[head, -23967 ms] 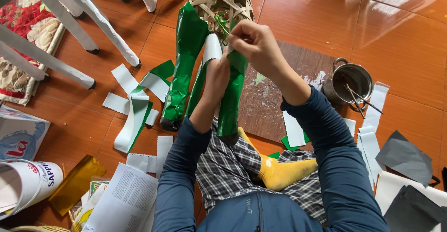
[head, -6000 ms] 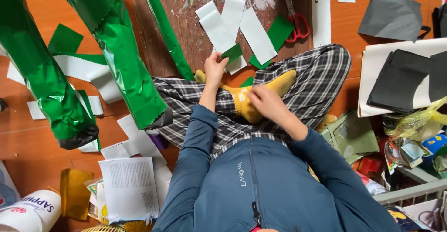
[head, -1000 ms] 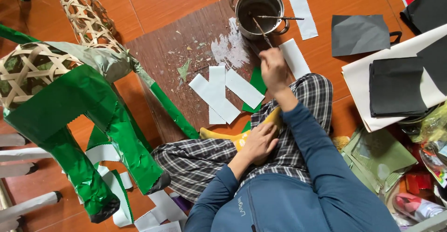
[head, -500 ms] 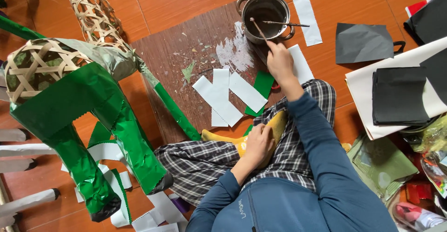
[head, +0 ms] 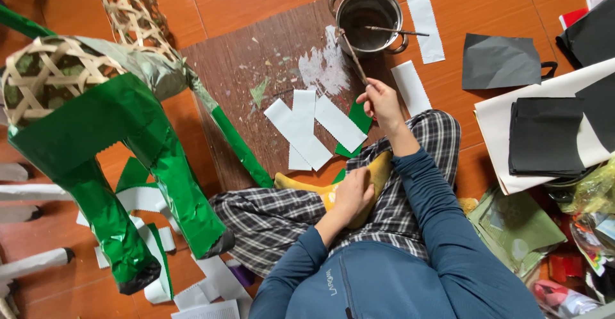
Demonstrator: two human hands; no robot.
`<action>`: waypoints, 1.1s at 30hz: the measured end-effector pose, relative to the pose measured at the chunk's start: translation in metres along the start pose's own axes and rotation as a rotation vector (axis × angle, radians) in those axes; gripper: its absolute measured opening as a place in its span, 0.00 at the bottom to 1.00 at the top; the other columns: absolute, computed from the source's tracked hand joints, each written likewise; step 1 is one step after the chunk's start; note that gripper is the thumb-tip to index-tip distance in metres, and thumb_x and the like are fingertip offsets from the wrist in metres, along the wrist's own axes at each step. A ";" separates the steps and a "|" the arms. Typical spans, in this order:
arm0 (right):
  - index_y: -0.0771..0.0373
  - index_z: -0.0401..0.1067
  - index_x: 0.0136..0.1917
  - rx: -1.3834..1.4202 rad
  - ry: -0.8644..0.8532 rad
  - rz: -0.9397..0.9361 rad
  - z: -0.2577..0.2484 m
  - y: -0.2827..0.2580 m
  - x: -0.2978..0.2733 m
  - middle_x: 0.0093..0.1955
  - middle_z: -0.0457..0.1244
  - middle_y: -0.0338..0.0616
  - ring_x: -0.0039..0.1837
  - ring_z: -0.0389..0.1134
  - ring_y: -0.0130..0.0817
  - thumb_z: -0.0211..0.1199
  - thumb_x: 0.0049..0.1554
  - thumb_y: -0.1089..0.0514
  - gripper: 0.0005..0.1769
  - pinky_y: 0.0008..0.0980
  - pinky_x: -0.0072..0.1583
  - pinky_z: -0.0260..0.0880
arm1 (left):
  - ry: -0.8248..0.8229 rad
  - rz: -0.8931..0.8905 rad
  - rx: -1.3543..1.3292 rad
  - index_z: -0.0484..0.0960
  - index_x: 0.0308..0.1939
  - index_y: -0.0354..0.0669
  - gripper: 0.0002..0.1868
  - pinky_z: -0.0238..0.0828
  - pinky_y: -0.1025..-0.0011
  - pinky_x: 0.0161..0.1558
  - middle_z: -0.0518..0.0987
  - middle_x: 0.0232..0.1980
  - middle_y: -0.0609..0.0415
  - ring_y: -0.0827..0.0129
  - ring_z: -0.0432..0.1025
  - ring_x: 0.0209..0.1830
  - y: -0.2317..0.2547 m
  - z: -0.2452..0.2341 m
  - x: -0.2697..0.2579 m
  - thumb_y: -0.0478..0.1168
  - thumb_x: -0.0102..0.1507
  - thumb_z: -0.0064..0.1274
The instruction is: Applying green adhesive tape to a giraffe-shaped structure
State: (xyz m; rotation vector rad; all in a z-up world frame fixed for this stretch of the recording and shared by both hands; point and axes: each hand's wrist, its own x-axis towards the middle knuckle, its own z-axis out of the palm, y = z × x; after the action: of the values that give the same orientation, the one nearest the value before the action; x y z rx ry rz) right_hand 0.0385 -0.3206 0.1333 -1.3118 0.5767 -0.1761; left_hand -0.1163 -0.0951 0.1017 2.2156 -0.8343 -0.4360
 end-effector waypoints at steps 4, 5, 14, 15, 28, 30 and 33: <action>0.64 0.66 0.77 0.186 -0.065 0.082 -0.019 0.020 0.007 0.42 0.72 0.59 0.26 0.66 0.29 0.50 0.75 0.57 0.20 0.22 0.23 0.58 | -0.010 -0.048 0.032 0.70 0.67 0.52 0.30 0.81 0.51 0.48 0.77 0.51 0.48 0.46 0.80 0.48 -0.012 0.020 0.003 0.54 0.63 0.54; 0.62 0.66 0.76 0.206 -0.112 0.103 -0.018 0.014 0.003 0.42 0.72 0.60 0.27 0.68 0.30 0.48 0.75 0.56 0.20 0.21 0.24 0.59 | 0.007 -0.029 0.041 0.70 0.65 0.49 0.28 0.81 0.49 0.46 0.77 0.49 0.46 0.44 0.80 0.47 -0.012 0.023 0.003 0.51 0.62 0.51; 0.52 0.77 0.67 -0.602 -0.320 0.110 0.015 0.054 0.007 0.37 0.71 0.50 0.33 0.71 0.37 0.53 0.67 0.58 0.18 0.31 0.29 0.63 | 0.086 -0.044 0.107 0.72 0.64 0.51 0.30 0.81 0.50 0.40 0.77 0.45 0.51 0.48 0.81 0.43 -0.025 0.053 0.003 0.53 0.58 0.49; 0.40 0.79 0.69 -0.939 -0.360 -0.015 0.022 0.065 0.008 0.33 0.71 0.40 0.36 0.72 0.37 0.55 0.69 0.53 0.19 0.37 0.34 0.67 | 0.065 -0.036 0.130 0.71 0.66 0.50 0.33 0.82 0.49 0.40 0.77 0.46 0.51 0.48 0.81 0.44 -0.028 0.060 0.003 0.57 0.58 0.51; 0.38 0.77 0.71 -1.344 -0.460 -0.216 0.066 0.066 -0.008 0.57 0.73 0.51 0.61 0.74 0.62 0.57 0.70 0.53 0.19 0.61 0.59 0.76 | 0.324 0.527 0.053 0.78 0.23 0.49 0.09 0.70 0.56 0.61 0.70 0.34 0.54 0.56 0.71 0.47 -0.016 0.044 -0.001 0.48 0.51 0.57; 0.42 0.77 0.71 -1.378 -0.391 -0.184 0.043 0.068 -0.010 0.57 0.72 0.54 0.59 0.73 0.66 0.58 0.71 0.51 0.17 0.64 0.58 0.75 | 0.234 0.577 -0.034 0.74 0.25 0.50 0.11 0.69 0.60 0.51 0.70 0.35 0.57 0.60 0.70 0.43 -0.010 0.034 -0.003 0.50 0.50 0.57; 0.39 0.76 0.72 -1.404 -0.373 -0.230 0.033 0.082 -0.007 0.54 0.71 0.54 0.58 0.73 0.67 0.59 0.71 0.51 0.18 0.65 0.58 0.76 | 0.272 0.541 0.014 0.76 0.30 0.47 0.11 0.71 0.60 0.49 0.71 0.37 0.54 0.57 0.72 0.44 -0.002 0.017 -0.002 0.46 0.51 0.60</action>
State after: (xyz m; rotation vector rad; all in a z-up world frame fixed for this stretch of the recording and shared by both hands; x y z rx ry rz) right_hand 0.0325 -0.2669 0.0625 -2.6914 0.1577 0.3688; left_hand -0.1253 -0.1013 0.0884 1.8980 -1.2272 0.1291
